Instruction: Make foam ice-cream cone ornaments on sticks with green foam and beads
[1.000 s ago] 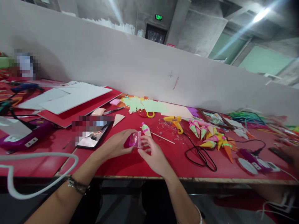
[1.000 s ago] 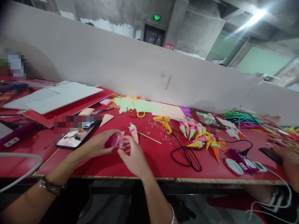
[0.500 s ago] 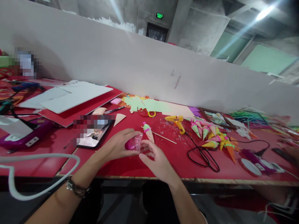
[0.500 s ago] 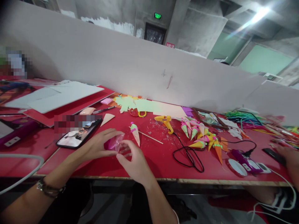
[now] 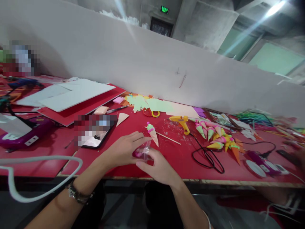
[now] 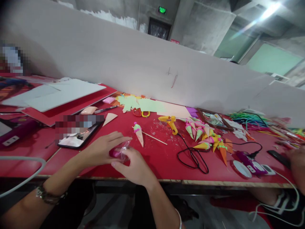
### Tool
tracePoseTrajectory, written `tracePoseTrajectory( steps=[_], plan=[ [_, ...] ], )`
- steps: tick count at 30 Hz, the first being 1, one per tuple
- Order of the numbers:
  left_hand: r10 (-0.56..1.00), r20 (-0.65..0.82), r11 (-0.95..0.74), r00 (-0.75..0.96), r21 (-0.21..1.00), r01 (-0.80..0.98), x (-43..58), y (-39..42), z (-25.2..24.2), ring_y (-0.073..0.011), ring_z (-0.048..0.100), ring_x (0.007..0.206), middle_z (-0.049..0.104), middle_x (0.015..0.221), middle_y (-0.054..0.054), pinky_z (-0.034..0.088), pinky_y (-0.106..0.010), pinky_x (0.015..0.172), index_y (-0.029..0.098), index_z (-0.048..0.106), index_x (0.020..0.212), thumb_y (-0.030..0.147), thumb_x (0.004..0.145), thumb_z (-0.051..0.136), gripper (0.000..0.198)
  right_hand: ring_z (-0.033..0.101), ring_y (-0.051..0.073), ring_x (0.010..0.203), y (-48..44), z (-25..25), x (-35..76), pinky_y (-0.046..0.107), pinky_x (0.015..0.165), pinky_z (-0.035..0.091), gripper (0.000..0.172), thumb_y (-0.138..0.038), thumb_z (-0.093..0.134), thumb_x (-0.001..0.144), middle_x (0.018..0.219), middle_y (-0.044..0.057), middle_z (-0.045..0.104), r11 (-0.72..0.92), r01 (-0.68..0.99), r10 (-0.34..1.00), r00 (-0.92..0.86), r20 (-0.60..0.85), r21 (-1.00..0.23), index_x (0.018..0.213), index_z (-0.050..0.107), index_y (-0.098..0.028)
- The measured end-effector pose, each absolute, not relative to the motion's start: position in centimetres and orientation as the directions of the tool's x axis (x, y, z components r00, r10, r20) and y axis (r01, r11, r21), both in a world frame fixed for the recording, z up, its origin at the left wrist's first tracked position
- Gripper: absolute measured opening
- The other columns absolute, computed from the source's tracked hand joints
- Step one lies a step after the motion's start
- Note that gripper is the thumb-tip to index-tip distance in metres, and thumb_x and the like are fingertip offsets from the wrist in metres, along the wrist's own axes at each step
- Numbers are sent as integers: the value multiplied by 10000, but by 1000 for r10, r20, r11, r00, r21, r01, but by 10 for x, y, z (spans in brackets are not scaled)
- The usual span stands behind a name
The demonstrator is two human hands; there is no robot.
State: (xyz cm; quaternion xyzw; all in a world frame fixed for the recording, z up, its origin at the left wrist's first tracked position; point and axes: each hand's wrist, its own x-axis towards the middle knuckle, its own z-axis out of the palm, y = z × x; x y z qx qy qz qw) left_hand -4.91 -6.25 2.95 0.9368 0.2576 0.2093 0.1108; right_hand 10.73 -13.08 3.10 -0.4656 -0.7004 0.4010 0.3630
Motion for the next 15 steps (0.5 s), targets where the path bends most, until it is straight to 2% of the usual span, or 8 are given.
tracePoseTrajectory(
  steps=[4, 8, 12, 15],
  plan=[
    [521, 325, -850, 789, 278, 447, -48, -64, 28, -187, 484, 857, 507, 943, -57, 401, -270, 677, 225, 441, 1145, 351, 703, 572, 478, 583, 146, 813, -131, 30, 106, 275, 744, 461, 248, -315, 534, 744, 890, 29, 634, 215, 354, 945, -311, 102, -910, 942, 590, -176],
    [526, 300, -841, 796, 323, 434, -50, -63, 29, -203, 482, 903, 509, 986, -70, 402, -290, 729, 225, 446, 1145, 439, 690, 566, 517, 576, 141, 794, -132, 30, 106, 270, 731, 455, 234, -307, 501, 769, 866, 25, 630, 219, 349, 936, -338, 96, -911, 940, 587, -171],
    [612, 272, -746, 743, 511, 427, -52, -62, 34, -196, 500, 908, 518, 1010, -55, 407, -298, 769, 260, 369, 1210, 469, 673, 573, 612, 574, 141, 769, -131, 30, 108, 270, 709, 463, 208, -313, 526, 748, 833, 20, 618, 197, 341, 956, -275, 103, -919, 890, 582, -171],
    [737, 262, -582, 624, 716, 387, -50, -63, 36, -180, 515, 880, 512, 1041, -60, 419, -303, 764, 248, 266, 1269, 415, 707, 554, 653, 584, 132, 768, -128, 30, 108, 257, 700, 475, 187, -287, 510, 754, 837, 18, 612, 134, 201, 983, -151, 105, -970, 895, 565, -177]
  ],
)
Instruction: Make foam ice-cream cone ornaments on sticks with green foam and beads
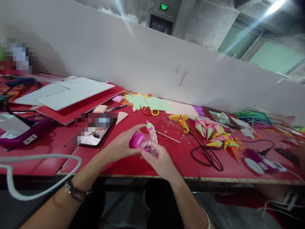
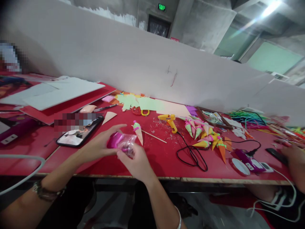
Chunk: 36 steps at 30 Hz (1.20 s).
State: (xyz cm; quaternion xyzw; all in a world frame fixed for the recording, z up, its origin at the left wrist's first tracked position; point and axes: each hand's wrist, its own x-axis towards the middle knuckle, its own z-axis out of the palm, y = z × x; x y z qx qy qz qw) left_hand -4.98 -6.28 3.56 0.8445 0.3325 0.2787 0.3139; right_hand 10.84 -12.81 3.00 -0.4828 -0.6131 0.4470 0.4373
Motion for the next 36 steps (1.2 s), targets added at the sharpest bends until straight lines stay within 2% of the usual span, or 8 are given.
tracePoseTrajectory(
  steps=[3, 6, 12, 21, 27, 30, 33, 36],
  plan=[
    [858, 157, -330, 489, 898, 292, -44, -63, 35, -130, 522, 692, 536, 902, -44, 439, -270, 634, 197, 231, 1271, 397, 786, 441, 566, 597, 130, 795, -125, 28, 107, 262, 729, 486, 238, -266, 501, 753, 886, 23, 611, 118, 57, 992, -43, 116, -991, 977, 532, -192],
    [879, 82, -211, 470, 950, 230, -40, -64, 34, -97, 463, 574, 512, 733, 3, 402, -227, 549, 163, 414, 1115, 400, 808, 395, 389, 584, 145, 878, -125, 25, 104, 280, 796, 471, 279, -247, 514, 747, 970, 39, 597, 161, 41, 985, -66, 158, -986, 1022, 528, -200],
    [900, 183, -275, 396, 943, 188, -39, -62, 31, -81, 393, 559, 425, 618, 39, 326, -190, 512, 156, 471, 720, 394, 805, 397, 263, 606, 123, 733, -128, 23, 101, 255, 719, 487, 242, -231, 507, 760, 809, 11, 589, 103, 36, 981, -168, 96, -994, 998, 527, -196],
    [901, 155, -254, 404, 945, 205, -41, -62, 43, -81, 369, 539, 420, 585, 42, 298, -184, 498, 151, 479, 690, 368, 790, 421, 246, 551, 86, 580, -131, 28, 110, 206, 587, 445, 127, -212, 493, 761, 634, -31, 513, 87, 91, 944, -325, 53, -992, 875, 538, -181],
    [906, 147, -234, 397, 956, 180, -41, -61, 40, -71, 349, 511, 413, 586, 46, 279, -175, 469, 155, 499, 717, 382, 779, 437, 244, 547, 74, 564, -132, 30, 114, 201, 566, 438, 150, -211, 503, 749, 673, -37, 508, 48, 46, 941, -336, 30, -998, 897, 511, -188],
    [943, 159, -233, 293, 943, 236, -48, -51, 33, -76, 368, 508, 417, 580, 45, 299, -180, 479, 166, 501, 703, 401, 769, 442, 252, 542, 66, 560, -132, 31, 114, 196, 573, 438, 68, -208, 500, 751, 678, -34, 521, 54, 23, 948, -316, 44, -998, 813, 512, -180],
    [975, 223, -212, 11, 908, 361, -64, -36, 24, -98, 400, 497, 418, 547, 38, 327, -203, 488, 179, 494, 690, 408, 779, 395, 265, 553, 69, 583, -129, 30, 115, 198, 593, 450, 87, -209, 517, 744, 699, -23, 550, 81, -23, 973, -213, 84, -996, 826, 527, -181],
    [960, 279, -205, -16, 740, 641, -80, -26, 14, -164, 504, 609, 520, 652, -23, 386, -270, 572, 178, 522, 793, 333, 800, 335, 243, 563, 75, 616, -126, 28, 116, 199, 619, 465, 131, -212, 547, 726, 734, -9, 580, 123, -24, 990, -69, 125, -992, 851, 573, -180]
  ],
)
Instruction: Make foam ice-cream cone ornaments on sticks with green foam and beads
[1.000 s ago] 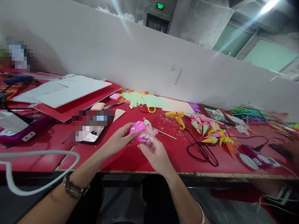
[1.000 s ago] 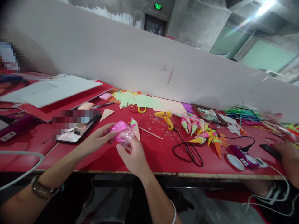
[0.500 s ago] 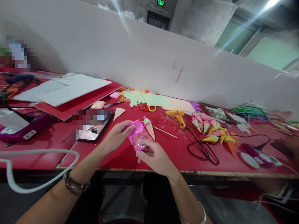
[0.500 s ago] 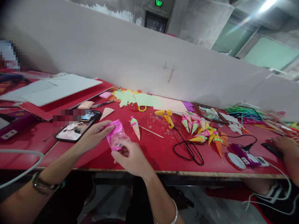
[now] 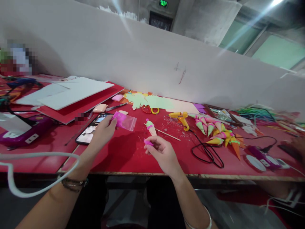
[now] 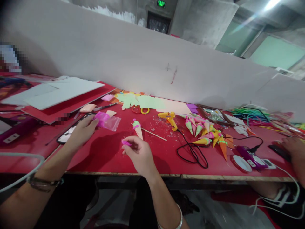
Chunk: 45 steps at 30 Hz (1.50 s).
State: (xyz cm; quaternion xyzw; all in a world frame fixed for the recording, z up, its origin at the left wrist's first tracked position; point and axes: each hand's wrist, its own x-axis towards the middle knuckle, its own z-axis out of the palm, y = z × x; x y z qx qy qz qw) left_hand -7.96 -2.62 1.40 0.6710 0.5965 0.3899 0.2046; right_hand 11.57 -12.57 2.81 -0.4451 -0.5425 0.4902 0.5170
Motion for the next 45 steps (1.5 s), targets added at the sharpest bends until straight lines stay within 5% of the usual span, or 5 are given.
tracePoseTrajectory(
  steps=[4, 6, 9, 13, 45],
  plan=[
    [857, 506, -308, 99, 349, 885, -78, -31, 8, -339, 436, 1027, 459, 1118, -202, 365, -443, 802, 96, 434, 1134, 337, 744, 446, 459, 582, 89, 644, -124, 27, 116, 201, 622, 475, 166, -233, 537, 744, 795, 17, 616, 167, 85, 986, 11, 169, -982, 877, 623, -185],
    [785, 592, -420, 181, 294, 859, -66, -41, 12, -338, 340, 1133, 396, 1197, -212, 282, -461, 915, 74, 408, 1171, 358, 762, 438, 499, 592, 96, 670, -125, 27, 116, 205, 635, 480, 195, -228, 511, 763, 842, 28, 623, 208, 143, 977, 13, 212, -968, 914, 628, -192],
    [821, 485, -546, 303, 508, 666, -45, -59, 23, -247, 422, 1066, 494, 1105, -115, 318, -388, 912, 154, 457, 1112, 366, 828, 338, 374, 607, 110, 709, -126, 26, 115, 221, 663, 487, 231, -222, 479, 782, 890, 38, 631, 231, 179, 973, -18, 232, -956, 967, 616, -197],
    [768, 169, -447, 618, 833, 328, -26, -79, 33, -142, 536, 697, 578, 771, -23, 420, -241, 632, 158, 527, 885, 376, 861, 263, 343, 613, 124, 695, -126, 25, 113, 235, 653, 489, 218, -204, 482, 770, 821, 31, 644, 236, 234, 972, -76, 224, -943, 953, 599, -188],
    [795, 44, -73, 606, 997, 24, -16, -86, 28, -77, 350, 487, 390, 540, 49, 301, -202, 484, 173, 404, 657, 369, 838, 341, 274, 517, 167, 857, -129, 27, 109, 302, 792, 421, 190, -179, 415, 811, 860, 67, 559, 406, 715, 817, -5, 577, -569, 907, 579, -196]
  ],
)
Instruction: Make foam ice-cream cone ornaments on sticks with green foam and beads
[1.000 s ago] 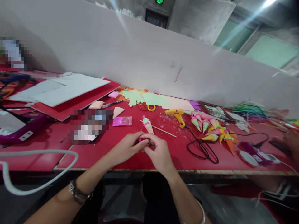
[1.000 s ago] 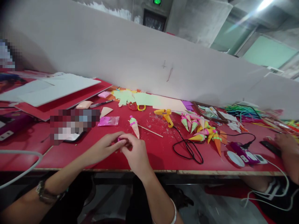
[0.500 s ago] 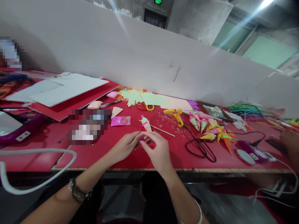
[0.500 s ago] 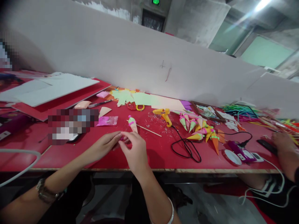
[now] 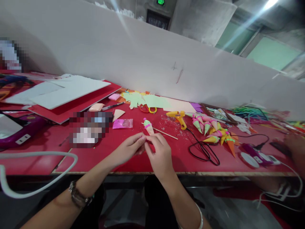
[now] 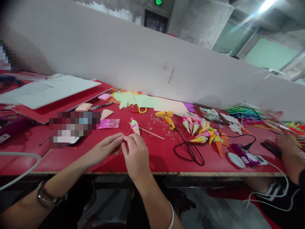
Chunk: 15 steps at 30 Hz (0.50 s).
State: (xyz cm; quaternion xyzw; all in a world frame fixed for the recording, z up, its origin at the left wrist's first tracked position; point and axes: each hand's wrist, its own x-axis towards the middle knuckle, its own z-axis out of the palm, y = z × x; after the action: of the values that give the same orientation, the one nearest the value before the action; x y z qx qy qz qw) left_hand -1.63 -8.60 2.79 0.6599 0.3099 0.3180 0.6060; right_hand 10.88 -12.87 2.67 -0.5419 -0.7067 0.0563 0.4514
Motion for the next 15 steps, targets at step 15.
tracePoseTrajectory(
  steps=[15],
  plan=[
    [917, 69, 74, 392, 938, -338, -36, -66, 36, -52, 334, 500, 414, 621, 28, 270, -190, 469, 160, 517, 782, 226, 785, 444, 100, 546, 92, 651, -115, 27, 119, 247, 658, 469, 178, -259, 560, 722, 737, 7, 587, 207, -265, 940, 319, 117, -942, 881, 575, -181]
  ],
)
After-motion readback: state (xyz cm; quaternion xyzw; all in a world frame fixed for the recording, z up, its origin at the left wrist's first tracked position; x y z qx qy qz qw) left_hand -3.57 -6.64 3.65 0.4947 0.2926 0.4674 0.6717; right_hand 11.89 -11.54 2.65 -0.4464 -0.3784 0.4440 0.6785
